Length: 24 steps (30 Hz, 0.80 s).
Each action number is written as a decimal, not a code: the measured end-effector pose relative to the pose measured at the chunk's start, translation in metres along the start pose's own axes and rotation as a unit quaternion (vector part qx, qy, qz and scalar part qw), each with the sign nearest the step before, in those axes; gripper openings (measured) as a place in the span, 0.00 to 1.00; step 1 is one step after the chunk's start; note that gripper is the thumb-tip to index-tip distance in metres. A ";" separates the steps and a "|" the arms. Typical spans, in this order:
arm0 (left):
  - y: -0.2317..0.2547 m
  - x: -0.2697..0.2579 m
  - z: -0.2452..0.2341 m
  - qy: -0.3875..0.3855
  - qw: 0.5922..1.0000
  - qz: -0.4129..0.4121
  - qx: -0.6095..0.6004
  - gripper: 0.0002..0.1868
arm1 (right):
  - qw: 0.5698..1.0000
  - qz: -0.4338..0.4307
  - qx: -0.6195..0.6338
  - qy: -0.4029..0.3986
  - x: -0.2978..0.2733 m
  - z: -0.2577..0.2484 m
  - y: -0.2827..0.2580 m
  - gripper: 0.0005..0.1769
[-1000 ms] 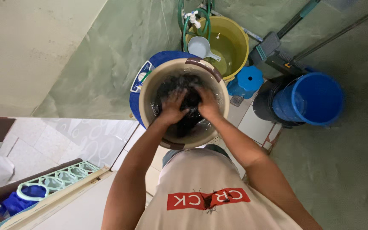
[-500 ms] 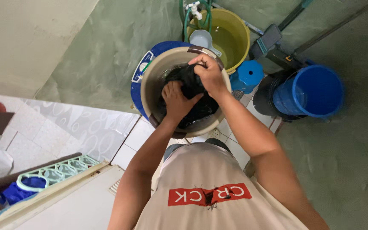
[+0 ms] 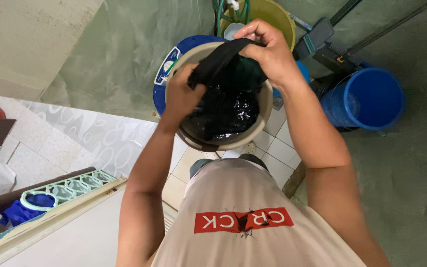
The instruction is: The person scrubs a dark garment by hand in a beige basin filled with soapy water. They then rinse the basin and refill it with clean water using a white scoop. The garment is placed in the clean water, agitated, and wrung out by hand.
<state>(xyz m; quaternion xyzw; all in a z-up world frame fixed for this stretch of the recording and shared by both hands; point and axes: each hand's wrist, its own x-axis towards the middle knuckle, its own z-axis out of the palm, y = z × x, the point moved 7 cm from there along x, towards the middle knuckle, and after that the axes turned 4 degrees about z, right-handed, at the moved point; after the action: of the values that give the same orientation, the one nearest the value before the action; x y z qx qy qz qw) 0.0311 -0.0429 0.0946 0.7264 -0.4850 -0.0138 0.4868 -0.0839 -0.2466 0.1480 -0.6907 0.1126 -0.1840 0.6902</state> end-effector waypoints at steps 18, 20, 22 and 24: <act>-0.125 -0.075 0.131 -0.294 0.929 -0.155 0.165 0.50 | 0.955 0.120 -0.202 0.182 -0.043 -0.008 0.237 0.16; -0.140 -0.077 0.140 -0.308 0.919 -0.151 0.193 0.50 | 0.933 0.113 -0.277 0.199 -0.042 -0.008 0.238 0.17; -0.157 -0.080 0.152 -0.342 0.902 -0.167 0.205 0.51 | 0.909 0.225 -0.305 0.171 -0.044 -0.004 0.253 0.20; -0.170 -0.086 0.160 -0.368 0.885 -0.185 0.215 0.53 | 0.888 0.254 -0.348 0.160 -0.043 -0.001 0.258 0.20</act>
<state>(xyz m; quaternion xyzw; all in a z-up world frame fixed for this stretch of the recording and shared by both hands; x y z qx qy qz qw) 0.0245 -0.0821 -0.1510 0.8326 -0.4770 -0.2654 0.0934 -0.0977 -0.2355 -0.1129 -0.7955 0.4497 -0.0595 0.4018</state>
